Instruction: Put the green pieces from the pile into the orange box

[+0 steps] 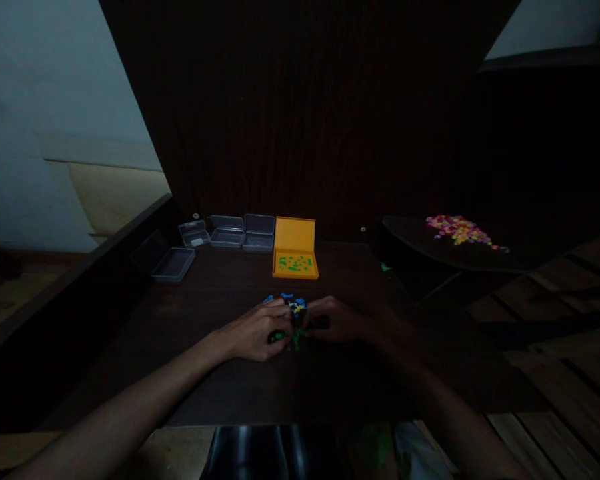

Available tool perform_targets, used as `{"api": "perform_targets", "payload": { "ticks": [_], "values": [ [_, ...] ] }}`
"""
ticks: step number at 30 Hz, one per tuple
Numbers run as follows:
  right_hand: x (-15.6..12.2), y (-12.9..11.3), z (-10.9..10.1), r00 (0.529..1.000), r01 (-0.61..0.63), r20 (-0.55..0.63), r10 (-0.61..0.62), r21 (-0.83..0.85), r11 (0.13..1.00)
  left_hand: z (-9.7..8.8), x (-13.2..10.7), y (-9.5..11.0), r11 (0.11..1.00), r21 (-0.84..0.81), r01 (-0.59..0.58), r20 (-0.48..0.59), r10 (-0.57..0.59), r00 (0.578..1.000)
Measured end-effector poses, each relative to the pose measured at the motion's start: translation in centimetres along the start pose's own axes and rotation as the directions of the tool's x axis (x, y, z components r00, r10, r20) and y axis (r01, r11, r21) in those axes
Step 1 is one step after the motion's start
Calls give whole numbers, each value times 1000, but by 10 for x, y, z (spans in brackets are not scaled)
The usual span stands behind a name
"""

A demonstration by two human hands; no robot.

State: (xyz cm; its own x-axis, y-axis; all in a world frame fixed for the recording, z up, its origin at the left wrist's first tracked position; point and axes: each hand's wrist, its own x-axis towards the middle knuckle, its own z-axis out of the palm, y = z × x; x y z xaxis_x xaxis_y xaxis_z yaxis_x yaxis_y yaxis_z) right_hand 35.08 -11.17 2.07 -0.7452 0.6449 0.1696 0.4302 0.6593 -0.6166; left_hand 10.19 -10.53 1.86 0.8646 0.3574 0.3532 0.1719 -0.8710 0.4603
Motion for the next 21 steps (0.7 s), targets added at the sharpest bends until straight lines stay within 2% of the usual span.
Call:
{"api": "perform_targets", "payload": {
  "ticks": [6,9,11,15,21],
  "values": [
    [2,0,-1,999,-32,5,32,39,999,-1,1,1,1000,9,28,10,-28,1000],
    [2,2,-3,998,-60,-4,61,140,988,-2,1,1,999,0,45,13,-45,999],
    [2,2,-7,992,-119,-16,125,217,969,-2,1,0,999,2,47,14,-47,999],
    [1,3,-17,955,-247,-77,287,332,910,-3,0,0,999,5,33,18,-33,999],
    [4,15,-30,886,-324,-204,417,371,870,-8,2,5,994,-98,49,-23,-52,998]
  ]
}}
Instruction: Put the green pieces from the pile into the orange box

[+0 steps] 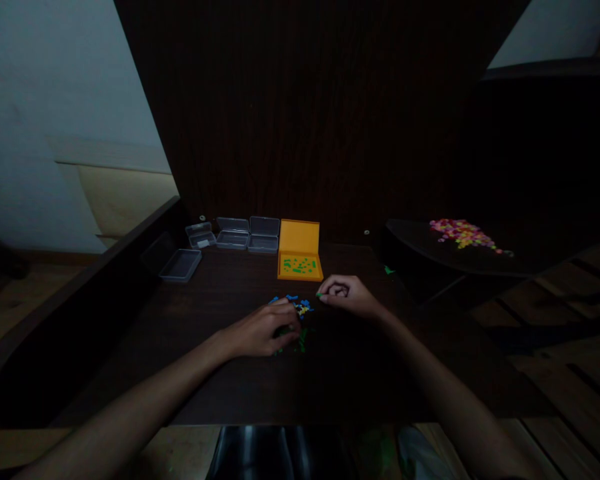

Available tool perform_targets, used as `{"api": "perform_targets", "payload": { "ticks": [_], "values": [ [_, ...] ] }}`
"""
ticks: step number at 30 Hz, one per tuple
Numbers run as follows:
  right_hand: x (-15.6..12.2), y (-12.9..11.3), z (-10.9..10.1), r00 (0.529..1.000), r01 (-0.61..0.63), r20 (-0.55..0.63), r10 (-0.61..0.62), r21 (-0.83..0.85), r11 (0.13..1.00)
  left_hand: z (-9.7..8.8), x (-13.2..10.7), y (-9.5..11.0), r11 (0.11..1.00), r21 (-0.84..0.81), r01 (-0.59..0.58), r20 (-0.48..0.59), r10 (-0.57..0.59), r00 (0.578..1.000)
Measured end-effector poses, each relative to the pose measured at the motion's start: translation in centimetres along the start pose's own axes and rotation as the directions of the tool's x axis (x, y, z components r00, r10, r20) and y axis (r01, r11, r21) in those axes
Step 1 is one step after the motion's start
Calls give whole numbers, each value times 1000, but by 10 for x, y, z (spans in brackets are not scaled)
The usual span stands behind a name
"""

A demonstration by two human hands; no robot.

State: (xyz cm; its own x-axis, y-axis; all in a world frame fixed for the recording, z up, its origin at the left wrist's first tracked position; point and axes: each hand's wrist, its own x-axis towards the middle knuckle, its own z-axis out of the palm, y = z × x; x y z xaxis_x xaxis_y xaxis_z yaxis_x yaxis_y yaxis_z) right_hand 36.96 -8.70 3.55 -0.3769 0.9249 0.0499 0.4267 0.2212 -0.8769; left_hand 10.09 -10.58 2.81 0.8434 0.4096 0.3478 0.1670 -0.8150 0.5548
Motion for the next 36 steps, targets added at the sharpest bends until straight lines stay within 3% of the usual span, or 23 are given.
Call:
{"api": "perform_targets", "payload": {
  "ticks": [4,8,13,18,30,36],
  "values": [
    [14,7,-8,996,17,-88,-26,-106,994,-4,1,-1,996,-75,41,-141,-51,989],
    [30,7,-15,987,-4,-153,-41,-280,960,-8,-1,-7,986,-123,112,-291,-144,946],
    [49,4,-19,980,-1,-181,-87,-436,900,-12,-2,-14,981,-128,143,-378,-182,908],
    [64,7,-18,980,64,-114,-161,-592,803,-12,-2,-17,978,-119,171,-413,-205,887],
    [79,1,-15,997,0,-54,-57,-722,692,-13,-2,-28,973,-118,200,-497,-232,836],
    [82,-3,-12,999,-34,-45,0,-749,661,-16,3,-32,957,-122,263,-548,-285,786]
  ]
}}
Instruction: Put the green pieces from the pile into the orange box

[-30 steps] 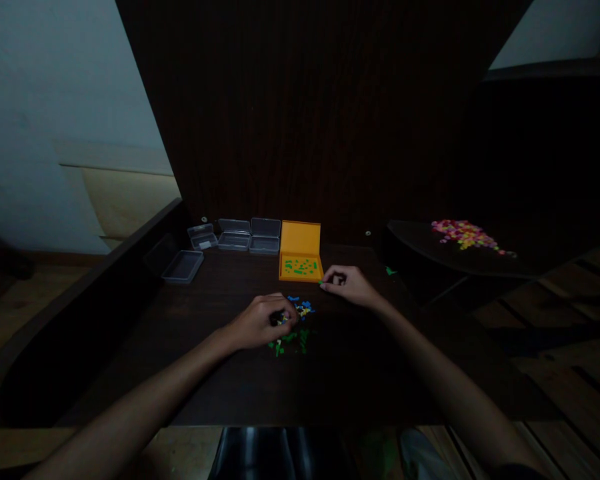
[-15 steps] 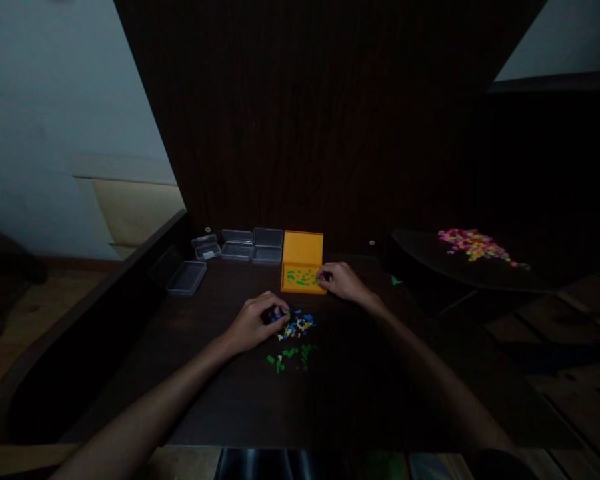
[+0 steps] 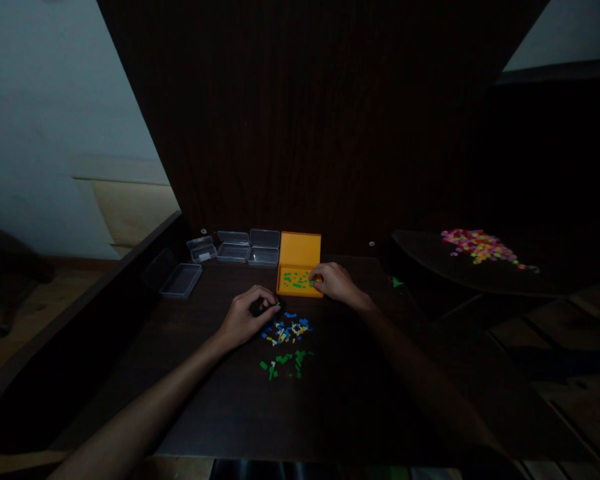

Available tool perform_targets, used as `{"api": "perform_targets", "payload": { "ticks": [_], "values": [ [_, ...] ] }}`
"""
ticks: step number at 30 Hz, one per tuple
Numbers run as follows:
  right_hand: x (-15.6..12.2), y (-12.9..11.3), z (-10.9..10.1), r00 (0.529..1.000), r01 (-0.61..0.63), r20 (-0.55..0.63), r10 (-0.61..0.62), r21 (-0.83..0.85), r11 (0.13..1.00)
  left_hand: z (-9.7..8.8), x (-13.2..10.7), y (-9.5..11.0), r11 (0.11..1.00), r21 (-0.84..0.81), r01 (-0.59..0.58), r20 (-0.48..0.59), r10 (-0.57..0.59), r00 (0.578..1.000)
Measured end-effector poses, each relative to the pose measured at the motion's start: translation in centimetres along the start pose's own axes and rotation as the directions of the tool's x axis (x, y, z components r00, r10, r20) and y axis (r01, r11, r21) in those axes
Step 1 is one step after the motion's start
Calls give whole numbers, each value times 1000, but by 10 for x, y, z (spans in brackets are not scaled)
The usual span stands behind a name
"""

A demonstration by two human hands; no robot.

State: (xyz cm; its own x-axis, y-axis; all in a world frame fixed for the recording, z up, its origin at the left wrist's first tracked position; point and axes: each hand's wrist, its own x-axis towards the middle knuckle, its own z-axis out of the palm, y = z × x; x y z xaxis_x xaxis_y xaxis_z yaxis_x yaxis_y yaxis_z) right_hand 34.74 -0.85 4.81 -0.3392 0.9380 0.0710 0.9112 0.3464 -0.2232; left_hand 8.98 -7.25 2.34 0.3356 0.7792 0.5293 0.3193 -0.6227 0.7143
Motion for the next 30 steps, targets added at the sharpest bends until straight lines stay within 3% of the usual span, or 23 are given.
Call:
{"api": "perform_targets", "payload": {
  "ticks": [10,19,25,30],
  "values": [
    [1,-2,2,1000,7,-1,-7,-22,1000,3,23,-1,1000,6,11,-50,-11,999],
    [0,-2,-5,1000,6,5,-6,17,1000,27,60,-24,999,-9,38,-58,-38,998],
    [2,2,-5,1000,-3,15,3,26,1000,34,84,-35,990,47,131,31,-132,991],
    [2,1,-6,1000,-12,25,11,37,999,30,102,-35,977,167,134,126,-156,980]
  ]
}}
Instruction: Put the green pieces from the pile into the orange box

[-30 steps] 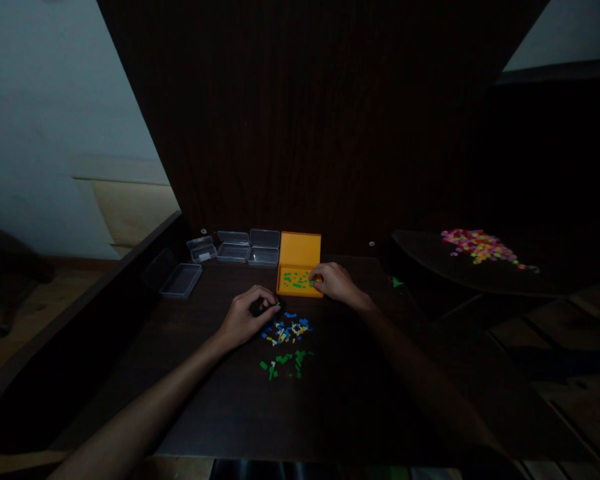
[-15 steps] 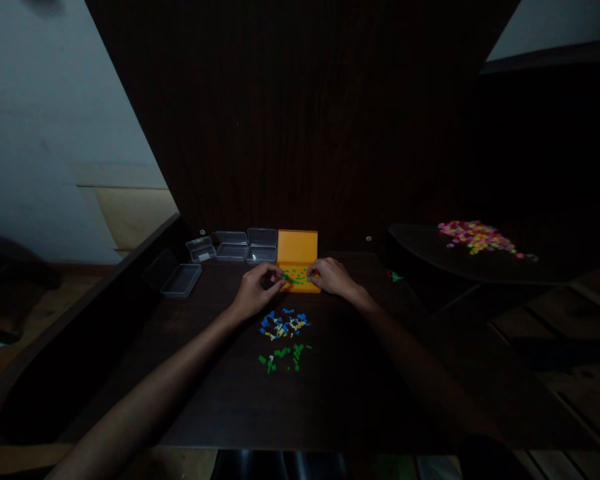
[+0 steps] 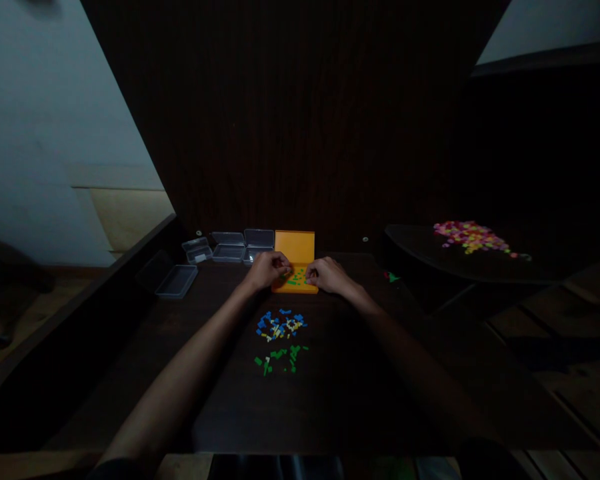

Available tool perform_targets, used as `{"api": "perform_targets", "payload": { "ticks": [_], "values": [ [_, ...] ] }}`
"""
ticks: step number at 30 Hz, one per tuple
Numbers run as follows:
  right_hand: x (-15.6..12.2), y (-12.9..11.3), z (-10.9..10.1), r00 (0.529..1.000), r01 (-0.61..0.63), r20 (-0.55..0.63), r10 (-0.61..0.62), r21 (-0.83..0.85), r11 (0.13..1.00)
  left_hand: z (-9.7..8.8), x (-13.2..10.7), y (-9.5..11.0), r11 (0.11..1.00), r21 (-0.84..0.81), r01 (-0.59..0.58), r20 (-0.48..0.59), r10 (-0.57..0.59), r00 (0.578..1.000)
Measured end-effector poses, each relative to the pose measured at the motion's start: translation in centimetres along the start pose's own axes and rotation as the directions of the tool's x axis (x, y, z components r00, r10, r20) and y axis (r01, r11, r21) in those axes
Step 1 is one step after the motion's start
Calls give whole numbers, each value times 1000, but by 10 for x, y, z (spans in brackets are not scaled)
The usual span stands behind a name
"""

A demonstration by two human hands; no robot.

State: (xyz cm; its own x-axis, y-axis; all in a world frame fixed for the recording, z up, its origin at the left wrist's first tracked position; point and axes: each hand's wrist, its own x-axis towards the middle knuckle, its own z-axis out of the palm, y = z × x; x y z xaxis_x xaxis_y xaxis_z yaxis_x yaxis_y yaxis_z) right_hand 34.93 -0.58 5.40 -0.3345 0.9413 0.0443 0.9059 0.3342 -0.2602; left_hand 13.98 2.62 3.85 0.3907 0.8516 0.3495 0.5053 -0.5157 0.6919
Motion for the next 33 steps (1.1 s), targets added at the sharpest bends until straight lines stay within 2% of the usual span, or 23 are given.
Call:
{"api": "perform_targets", "payload": {
  "ticks": [4,9,21,27,33],
  "values": [
    [1,-2,1,999,-42,-6,42,-5,999,0,4,-1,997,73,-21,113,13,994],
    [1,-5,6,998,-65,-22,66,11,998,3,3,-7,990,143,16,153,-38,987],
    [-1,-13,9,992,-125,-34,124,-15,992,8,3,-11,977,210,26,129,-54,990],
    [-1,-13,9,992,-126,-29,125,-11,992,11,2,-10,970,230,75,74,-95,993],
    [-2,-14,2,994,-103,23,103,-7,995,12,2,-12,969,214,125,49,-139,989]
  ]
}}
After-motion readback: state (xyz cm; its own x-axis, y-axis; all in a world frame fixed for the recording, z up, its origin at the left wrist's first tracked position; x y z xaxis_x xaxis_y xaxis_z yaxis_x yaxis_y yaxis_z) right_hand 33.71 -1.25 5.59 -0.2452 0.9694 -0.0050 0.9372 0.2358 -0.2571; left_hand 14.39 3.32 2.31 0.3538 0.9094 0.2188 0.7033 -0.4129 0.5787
